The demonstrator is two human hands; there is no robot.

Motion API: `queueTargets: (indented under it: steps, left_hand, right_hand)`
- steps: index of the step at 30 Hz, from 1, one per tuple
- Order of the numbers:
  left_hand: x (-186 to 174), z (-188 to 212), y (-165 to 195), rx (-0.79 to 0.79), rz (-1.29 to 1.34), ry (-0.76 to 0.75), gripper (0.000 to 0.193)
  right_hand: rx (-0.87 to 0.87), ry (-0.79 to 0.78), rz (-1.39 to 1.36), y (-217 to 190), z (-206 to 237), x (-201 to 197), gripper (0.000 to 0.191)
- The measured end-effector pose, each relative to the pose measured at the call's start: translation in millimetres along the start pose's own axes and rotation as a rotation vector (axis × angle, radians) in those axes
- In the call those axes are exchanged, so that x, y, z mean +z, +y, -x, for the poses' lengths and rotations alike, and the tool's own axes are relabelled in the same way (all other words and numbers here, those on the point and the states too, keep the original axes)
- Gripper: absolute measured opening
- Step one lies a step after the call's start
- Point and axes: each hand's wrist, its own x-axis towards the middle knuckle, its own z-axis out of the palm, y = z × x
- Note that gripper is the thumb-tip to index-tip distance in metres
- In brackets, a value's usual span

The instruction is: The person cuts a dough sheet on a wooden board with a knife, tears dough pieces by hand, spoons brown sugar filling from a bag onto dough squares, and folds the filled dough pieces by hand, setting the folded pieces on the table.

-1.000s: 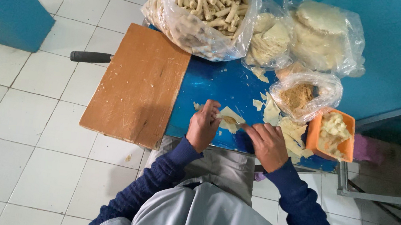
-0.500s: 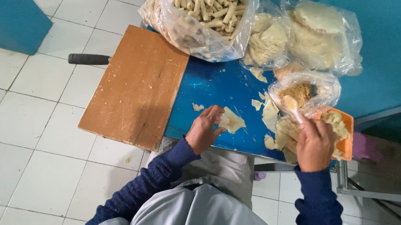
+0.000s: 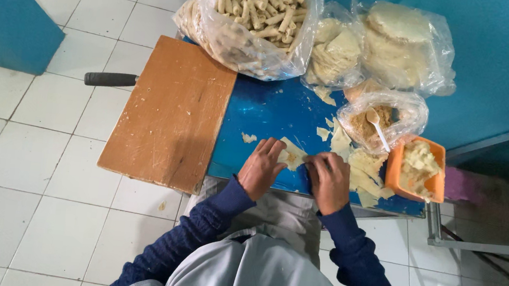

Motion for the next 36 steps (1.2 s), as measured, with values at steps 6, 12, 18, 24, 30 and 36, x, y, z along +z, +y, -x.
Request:
queueTargets:
  steps: [6, 12, 18, 24, 30, 36]
  left_hand:
    - [-1, 1, -1, 0.029, 0.013, -0.006, 0.046]
    - [1, 2, -3, 0.037, -0.001, -0.010, 0.046]
    - [-2, 1, -2, 0.049, 0.008, -0.017, 0.050]
    - [-6, 0, 0, 0.058, 0.023, -0.035, 0.053]
    - [4, -5, -5, 0.011, -0.028, 0.028, 0.022]
    - [9, -17, -16, 0.078, -0.091, 0.116, 0.010]
  right_hand:
    - [0.006, 0.088, -0.056, -3, -2, 8, 0.013]
    - [0.043, 0.013, -0.349, -14, -6, 7, 0.025]
    - [-0.097, -0.045, -0.284, -10, -7, 4, 0.038]
    - [-0.170, -0.080, -0.191, 5, -14, 12, 0.018]
    - [0.095, -0.166, -0.337, 9, -28, 21, 0.007]
    - [0.076, -0.124, -0.315, -2, -34, 26, 0.012]
